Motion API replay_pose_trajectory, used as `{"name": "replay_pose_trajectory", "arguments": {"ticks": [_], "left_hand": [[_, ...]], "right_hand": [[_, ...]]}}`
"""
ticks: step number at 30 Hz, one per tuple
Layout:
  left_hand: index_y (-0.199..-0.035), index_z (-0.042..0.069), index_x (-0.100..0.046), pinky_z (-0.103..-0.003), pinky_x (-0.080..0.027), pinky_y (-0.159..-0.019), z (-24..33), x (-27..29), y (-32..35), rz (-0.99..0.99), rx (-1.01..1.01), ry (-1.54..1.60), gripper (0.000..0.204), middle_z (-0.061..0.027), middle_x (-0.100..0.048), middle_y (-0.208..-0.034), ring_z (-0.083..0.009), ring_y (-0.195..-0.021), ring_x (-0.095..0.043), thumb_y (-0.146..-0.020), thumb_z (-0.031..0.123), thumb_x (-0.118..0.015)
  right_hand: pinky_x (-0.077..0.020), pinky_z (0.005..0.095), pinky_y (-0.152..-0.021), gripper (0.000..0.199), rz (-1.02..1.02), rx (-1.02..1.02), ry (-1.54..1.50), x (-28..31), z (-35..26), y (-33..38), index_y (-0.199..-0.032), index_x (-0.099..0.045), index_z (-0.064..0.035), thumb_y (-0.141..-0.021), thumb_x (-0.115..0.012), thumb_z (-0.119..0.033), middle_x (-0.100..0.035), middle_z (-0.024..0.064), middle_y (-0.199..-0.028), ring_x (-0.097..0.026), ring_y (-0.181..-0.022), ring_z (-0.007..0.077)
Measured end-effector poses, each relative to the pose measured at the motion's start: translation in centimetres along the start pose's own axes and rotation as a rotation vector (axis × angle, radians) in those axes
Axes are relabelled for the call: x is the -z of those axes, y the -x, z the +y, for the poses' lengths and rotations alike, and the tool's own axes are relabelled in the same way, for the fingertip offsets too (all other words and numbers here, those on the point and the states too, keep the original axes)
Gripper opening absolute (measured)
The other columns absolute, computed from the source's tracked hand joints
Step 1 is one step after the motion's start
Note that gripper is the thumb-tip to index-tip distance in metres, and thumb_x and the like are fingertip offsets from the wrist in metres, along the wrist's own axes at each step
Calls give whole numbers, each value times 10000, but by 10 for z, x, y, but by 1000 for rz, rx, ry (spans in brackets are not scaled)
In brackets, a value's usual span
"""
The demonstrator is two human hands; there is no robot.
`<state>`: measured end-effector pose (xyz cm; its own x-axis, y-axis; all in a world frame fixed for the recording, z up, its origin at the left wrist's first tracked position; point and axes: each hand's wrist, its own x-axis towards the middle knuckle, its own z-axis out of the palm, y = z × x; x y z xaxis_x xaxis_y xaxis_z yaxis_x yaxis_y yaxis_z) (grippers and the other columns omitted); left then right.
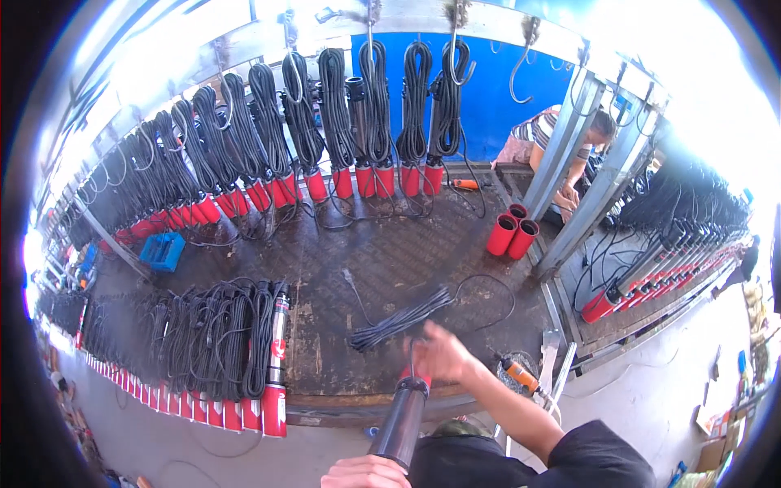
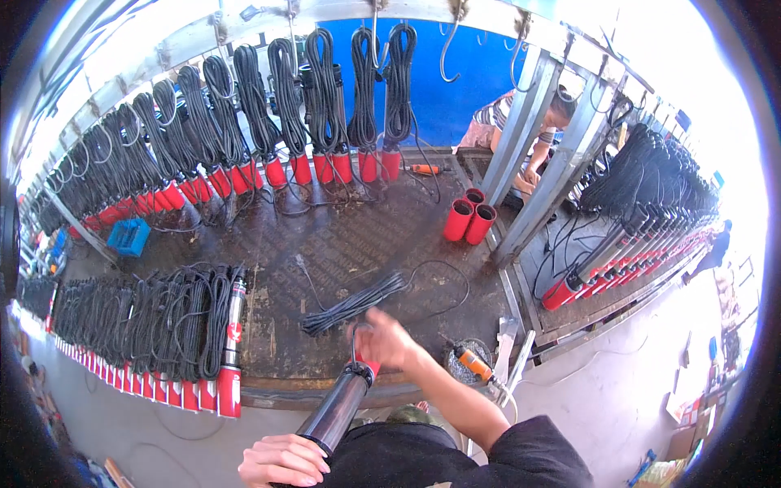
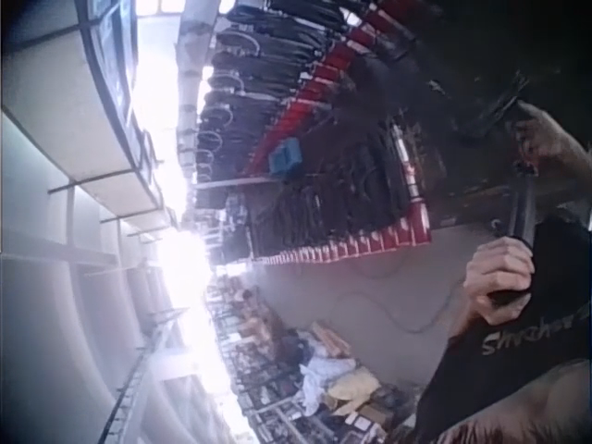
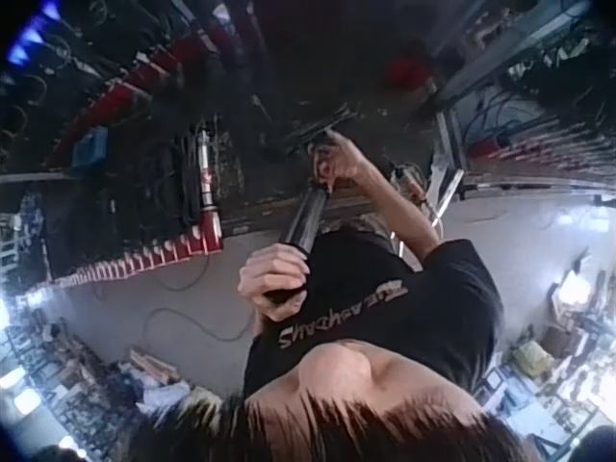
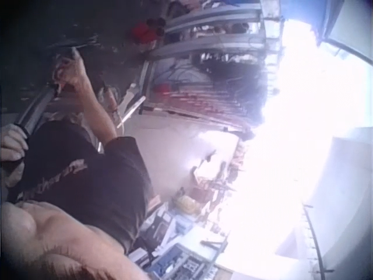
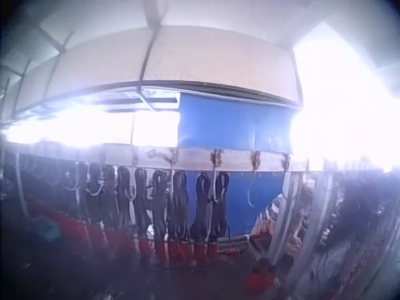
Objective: The person assembles a submersible pump by sliding a red protective sleeve onto the pump body, tightening screws using a pneumatic screwdriver, and organizing the power cables.
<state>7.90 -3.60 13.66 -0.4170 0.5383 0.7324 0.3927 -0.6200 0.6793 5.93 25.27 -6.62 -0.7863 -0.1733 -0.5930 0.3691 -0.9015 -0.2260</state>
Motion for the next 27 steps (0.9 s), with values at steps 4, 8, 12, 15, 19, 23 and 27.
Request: {"name": "replay_pose_trajectory", "arguments": {"ticks": [4,8,12,15,19,23,27], "left_hand": [[-890,-20,-656,-415,-584,-646,4,2,-2,14,10,-28,169,-148,-667,-747,-284,-638,-683,-773,79,-727],[-934,-20,-631,-431,-577,-667,7,6,11,133,49,-109,192,-149,-650,-753,-283,-654,-668,-808,95,-721],[-927,-2,-588,-442,-555,-666,9,15,24,226,85,-132,207,-147,-620,-739,-281,-650,-641,-857,152,-706],[-896,6,-578,-429,-544,-634,12,18,38,303,45,-151,241,-138,-607,-714,-275,-618,-632,-847,199,-713],[-836,13,-583,-406,-537,-590,4,23,44,340,35,-90,231,-112,-607,-666,-265,-579,-641,-841,212,-700],[-837,3,-607,-429,-557,-621,-12,27,50,344,-2,0,235,-137,-648,-695,-286,-619,-676,-840,208,-720],[-902,-26,-645,-472,-578,-676,-15,49,42,58,18,74,243,-171,-686,-771,-324,-684,-705,-854,193,-737]], "right_hand": [[-471,242,-602,159,463,1052,-100,-13,-64,-64,-1049,-648,-85,-942,-566,-170,-687,13,-929,-595,-699,75],[-505,386,-898,302,502,1586,1005,-112,-48,-74,-1107,-618,-34,-830,-522,37,-674,134,-1027,-644,-999,280],[-505,485,-922,389,455,802,1604,-16,-86,-185,-1113,-682,-43,-943,-522,-354,-702,238,-1055,-646,-1070,434],[-467,472,-1050,516,485,771,1660,43,-72,-197,-1164,-724,-120,-1008,-407,-497,-702,187,-1155,-595,-1195,401],[-518,465,-938,233,715,1126,1917,105,-96,-214,-1037,-724,-105,-828,-654,-180,-615,175,-1210,-569,-1160,359],[-514,440,-954,368,819,785,2133,87,-128,-220,-1145,-685,-117,-796,-746,-216,-592,140,-1178,-541,-1205,332],[-515,383,-931,228,477,935,2465,87,-150,-212,-1023,-732,-129,-815,-688,-213,-606,85,-1176,-553,-1199,260]]}}
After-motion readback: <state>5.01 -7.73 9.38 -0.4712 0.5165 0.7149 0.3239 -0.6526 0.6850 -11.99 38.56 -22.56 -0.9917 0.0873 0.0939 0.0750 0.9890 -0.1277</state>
